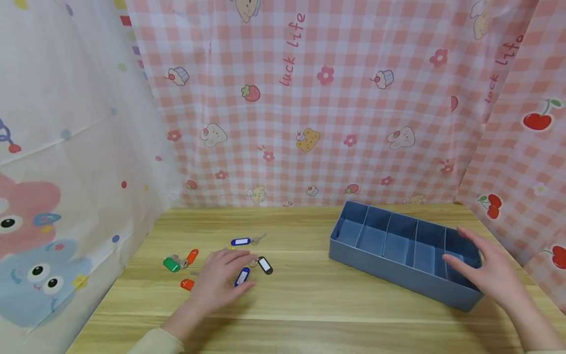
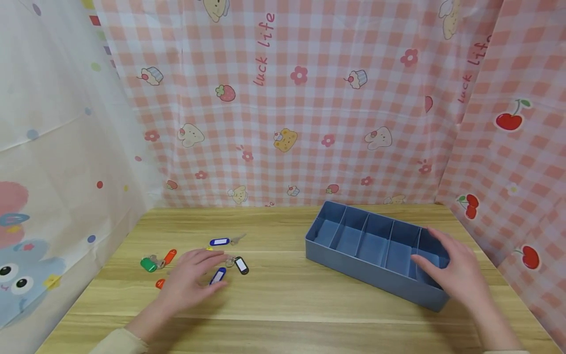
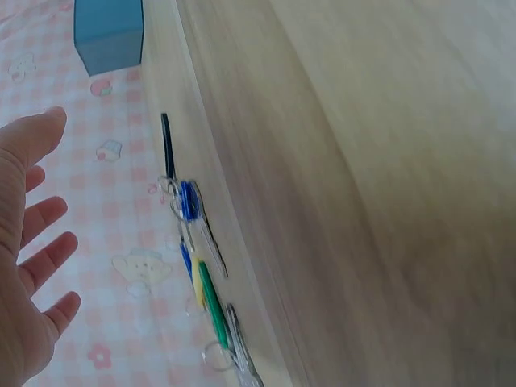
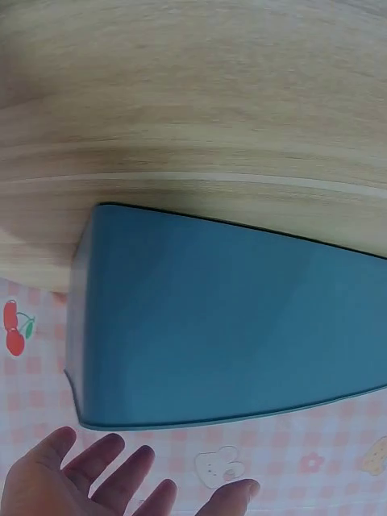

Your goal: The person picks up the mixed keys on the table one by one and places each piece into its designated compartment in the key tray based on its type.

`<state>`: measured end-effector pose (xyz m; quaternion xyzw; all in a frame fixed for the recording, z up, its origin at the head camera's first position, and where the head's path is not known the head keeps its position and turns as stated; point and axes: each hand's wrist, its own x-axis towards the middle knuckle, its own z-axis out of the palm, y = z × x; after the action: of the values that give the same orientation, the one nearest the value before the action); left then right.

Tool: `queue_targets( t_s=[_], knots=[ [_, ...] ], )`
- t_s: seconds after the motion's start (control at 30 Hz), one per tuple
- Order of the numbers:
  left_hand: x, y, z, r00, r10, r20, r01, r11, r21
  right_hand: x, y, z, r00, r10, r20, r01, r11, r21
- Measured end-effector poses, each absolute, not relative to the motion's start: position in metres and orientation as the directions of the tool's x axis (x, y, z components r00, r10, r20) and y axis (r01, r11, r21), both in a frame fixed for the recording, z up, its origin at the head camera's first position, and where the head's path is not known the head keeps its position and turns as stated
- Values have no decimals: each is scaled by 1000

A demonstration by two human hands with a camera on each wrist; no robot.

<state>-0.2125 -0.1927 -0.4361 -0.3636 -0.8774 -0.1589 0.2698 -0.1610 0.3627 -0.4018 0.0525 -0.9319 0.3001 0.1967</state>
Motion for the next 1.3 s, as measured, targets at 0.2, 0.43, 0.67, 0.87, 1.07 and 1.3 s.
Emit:
queue_targets(
  t_s=[0.2, 0.43, 0.67, 0.87, 1.07, 1.3],
  knots=[
    [-213, -204, -436, -580, 546, 604, 729, 678, 88, -160, 369, -401, -924, 63, 378, -174, 810, -560],
    [-214, -220, -437, -550, 548, 630, 746, 661, 76, -160, 380, -404, -930, 95, 356, -154, 777, -610],
    [-213, -231, -438, -563, 535, 630, 732, 677, 79, -158, 388, -407, -940, 137, 312, -116, 732, -671],
    [-215, -240, -438, -557, 519, 648, 730, 678, 84, -160, 403, -410, -951, 146, 272, -86, 722, -686],
    [-214, -247, -439, -567, 505, 650, 721, 686, 96, -162, 415, -409, -972, 141, 189, -39, 696, -717],
    [-213, -260, -439, -625, 475, 619, 672, 732, 117, -164, 425, -413, -987, 93, 134, -41, 656, -753]
  ],
)
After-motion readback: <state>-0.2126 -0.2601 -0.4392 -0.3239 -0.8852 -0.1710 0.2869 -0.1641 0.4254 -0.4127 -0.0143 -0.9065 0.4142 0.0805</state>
